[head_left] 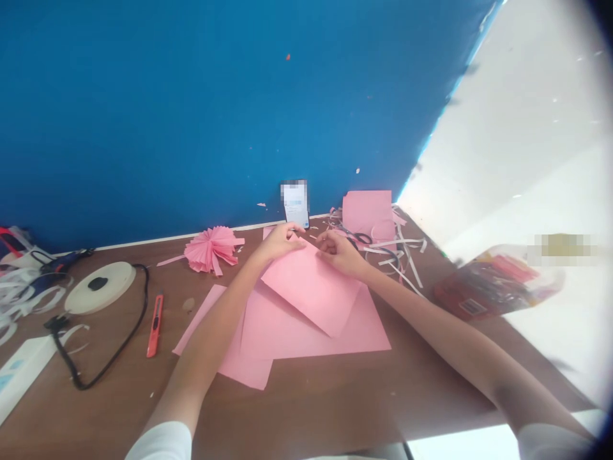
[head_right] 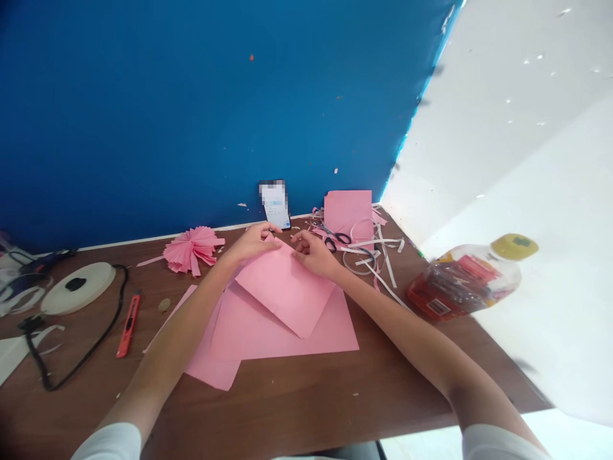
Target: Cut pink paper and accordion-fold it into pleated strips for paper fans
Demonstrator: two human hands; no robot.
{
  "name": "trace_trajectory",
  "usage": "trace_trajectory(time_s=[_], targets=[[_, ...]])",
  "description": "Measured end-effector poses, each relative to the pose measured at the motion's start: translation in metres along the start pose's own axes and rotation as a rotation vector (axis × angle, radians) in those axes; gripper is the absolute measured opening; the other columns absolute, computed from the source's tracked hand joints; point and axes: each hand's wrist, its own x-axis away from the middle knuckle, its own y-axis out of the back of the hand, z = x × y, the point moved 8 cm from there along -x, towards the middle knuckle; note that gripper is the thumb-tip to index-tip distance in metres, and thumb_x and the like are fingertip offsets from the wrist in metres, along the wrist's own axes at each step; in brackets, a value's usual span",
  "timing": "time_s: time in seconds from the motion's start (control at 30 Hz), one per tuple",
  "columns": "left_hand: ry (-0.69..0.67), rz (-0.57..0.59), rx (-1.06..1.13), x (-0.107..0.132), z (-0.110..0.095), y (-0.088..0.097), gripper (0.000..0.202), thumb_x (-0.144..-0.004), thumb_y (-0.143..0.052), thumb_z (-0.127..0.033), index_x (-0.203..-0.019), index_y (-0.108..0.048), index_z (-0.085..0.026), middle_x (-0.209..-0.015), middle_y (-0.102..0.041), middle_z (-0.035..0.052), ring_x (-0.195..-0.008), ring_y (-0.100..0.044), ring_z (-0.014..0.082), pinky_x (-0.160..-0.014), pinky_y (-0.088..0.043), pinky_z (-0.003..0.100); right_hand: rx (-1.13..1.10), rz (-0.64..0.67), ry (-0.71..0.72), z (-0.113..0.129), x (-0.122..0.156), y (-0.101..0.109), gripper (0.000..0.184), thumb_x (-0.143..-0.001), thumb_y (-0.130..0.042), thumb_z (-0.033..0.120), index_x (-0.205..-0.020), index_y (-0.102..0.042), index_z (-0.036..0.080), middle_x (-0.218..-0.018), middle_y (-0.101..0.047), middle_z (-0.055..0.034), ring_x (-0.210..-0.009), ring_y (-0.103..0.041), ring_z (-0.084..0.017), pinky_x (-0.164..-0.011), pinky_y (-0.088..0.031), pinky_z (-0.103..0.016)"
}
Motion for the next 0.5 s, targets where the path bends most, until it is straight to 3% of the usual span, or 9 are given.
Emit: trace_trajectory(time_s=[0.2, 0.33, 0.5], targets=[[-0.074, -0.041, -0.014, 0.001, -0.013, -0.001, 0.032, -0.073, -0.067, -0.028, -0.103, -0.058, -0.019, -0.059, -0.045, -0.0075, -0.058, -0.049, 0.0116, -0.06, -0.038, 0.023, -0.051, 0.063, -0.018, -0.003, -0.002, 0.0, 0.03, -0.075, -0.062, 0.027, -0.101, -0.048, 0.021, -0.066, -0.052, 0.0063, -0.058, -0.049, -0.012, -0.056, -0.037, -0.025], [-0.105, -0.029, -0.033, 0.002, -0.02, 0.003, 0.033, -0.073, -0.065, -0.027, -0.104, -0.056, -0.02, -0.062, -0.05, -0.0066, -0.061, -0.052, 0.0126, -0.062, -0.038, 0.024, -0.116, 0.096, -0.02, 0.003, -0.002, -0.003, 0.034, -0.075, -0.063, 0.029, -0.105, -0.048, 0.021, -0.066, -0.052, 0.0064, -0.059, -0.049, -0.012, -0.057, -0.037, -0.025], [-0.116, 0.07, -0.067, 0.006, -0.028, 0.002, 0.026, -0.076, -0.062, -0.026, -0.1, -0.058, -0.019, -0.073, -0.058, -0.003, -0.066, -0.053, 0.0128, -0.062, -0.038, 0.024, -0.084, 0.146, -0.062, 0.014, 0.002, -0.004, 0.039, -0.075, -0.064, 0.032, -0.11, -0.052, 0.02, -0.068, -0.053, 0.0051, -0.06, -0.049, -0.012, -0.057, -0.037, -0.025]])
